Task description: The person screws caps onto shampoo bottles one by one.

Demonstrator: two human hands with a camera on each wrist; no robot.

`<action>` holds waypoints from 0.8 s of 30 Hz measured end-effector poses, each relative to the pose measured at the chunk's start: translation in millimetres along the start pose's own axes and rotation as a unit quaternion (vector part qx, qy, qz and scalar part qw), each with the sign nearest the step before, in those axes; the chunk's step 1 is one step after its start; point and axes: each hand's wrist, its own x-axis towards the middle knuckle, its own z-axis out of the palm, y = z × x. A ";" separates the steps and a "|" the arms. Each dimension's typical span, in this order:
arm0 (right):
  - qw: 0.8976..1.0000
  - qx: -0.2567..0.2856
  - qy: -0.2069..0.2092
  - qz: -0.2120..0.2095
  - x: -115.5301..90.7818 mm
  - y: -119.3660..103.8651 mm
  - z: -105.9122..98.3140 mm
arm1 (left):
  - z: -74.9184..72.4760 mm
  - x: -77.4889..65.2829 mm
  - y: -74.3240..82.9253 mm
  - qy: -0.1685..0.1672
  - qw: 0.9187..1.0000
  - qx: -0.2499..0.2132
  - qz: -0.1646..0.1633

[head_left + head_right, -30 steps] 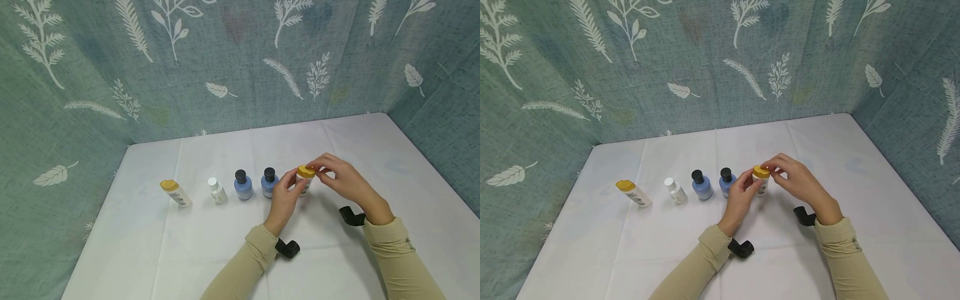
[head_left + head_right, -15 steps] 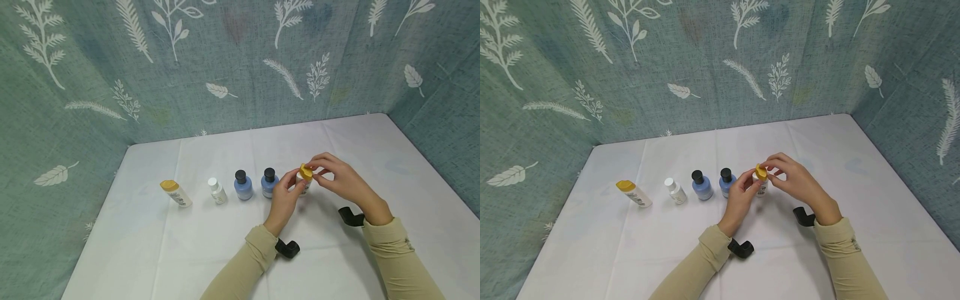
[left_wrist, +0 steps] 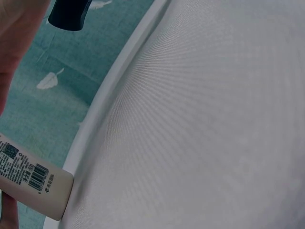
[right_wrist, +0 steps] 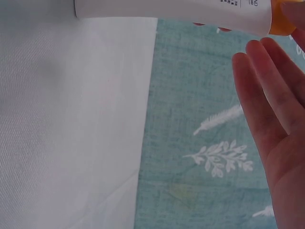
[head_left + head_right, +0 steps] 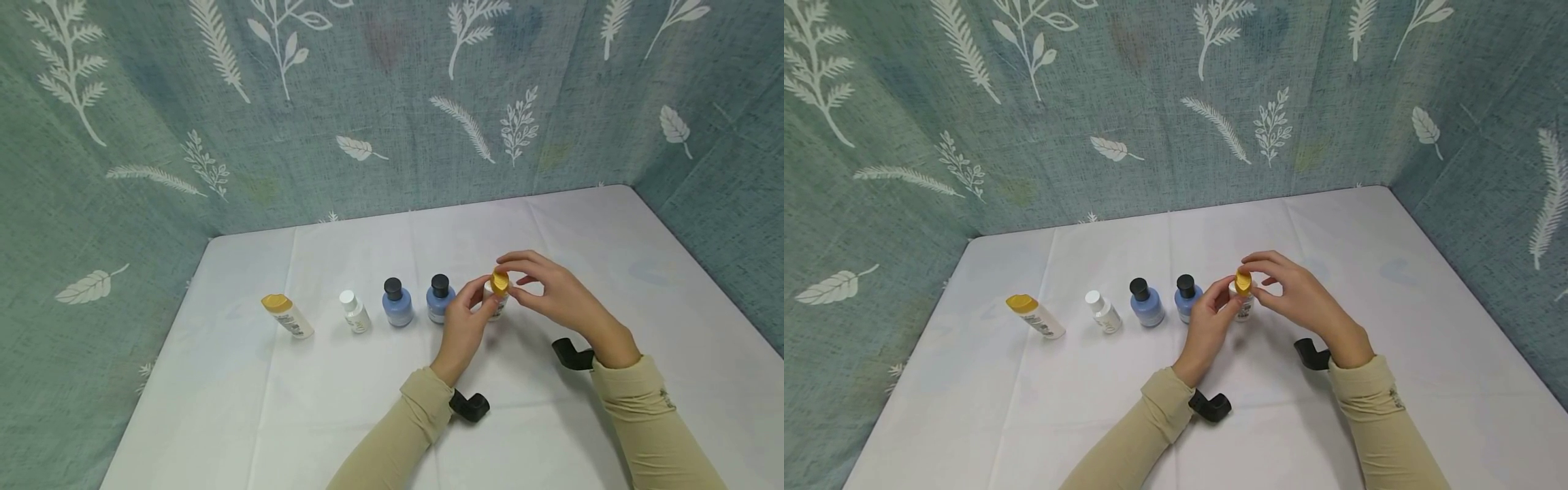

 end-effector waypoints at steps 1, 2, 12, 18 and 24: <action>1.000 0.003 0.000 0.001 0.0 0.1 0.4 | 0.0 0.0 -0.2 0.000 1.000 0.000 0.000; 1.000 0.006 -0.001 0.001 -0.2 0.3 0.7 | 0.1 0.0 -0.4 0.000 1.000 0.000 0.000; 1.000 -0.001 0.001 -0.003 0.3 -1.7 1.6 | 0.0 0.1 2.8 -0.002 1.000 -0.004 -0.003; 1.000 -0.015 0.003 -0.003 1.1 -1.2 1.8 | -2.7 -5.8 27.2 0.002 1.000 0.001 0.001; 1.000 -0.019 0.006 -0.009 1.3 -0.1 1.9 | -2.8 -6.4 29.1 0.005 1.000 0.003 -0.002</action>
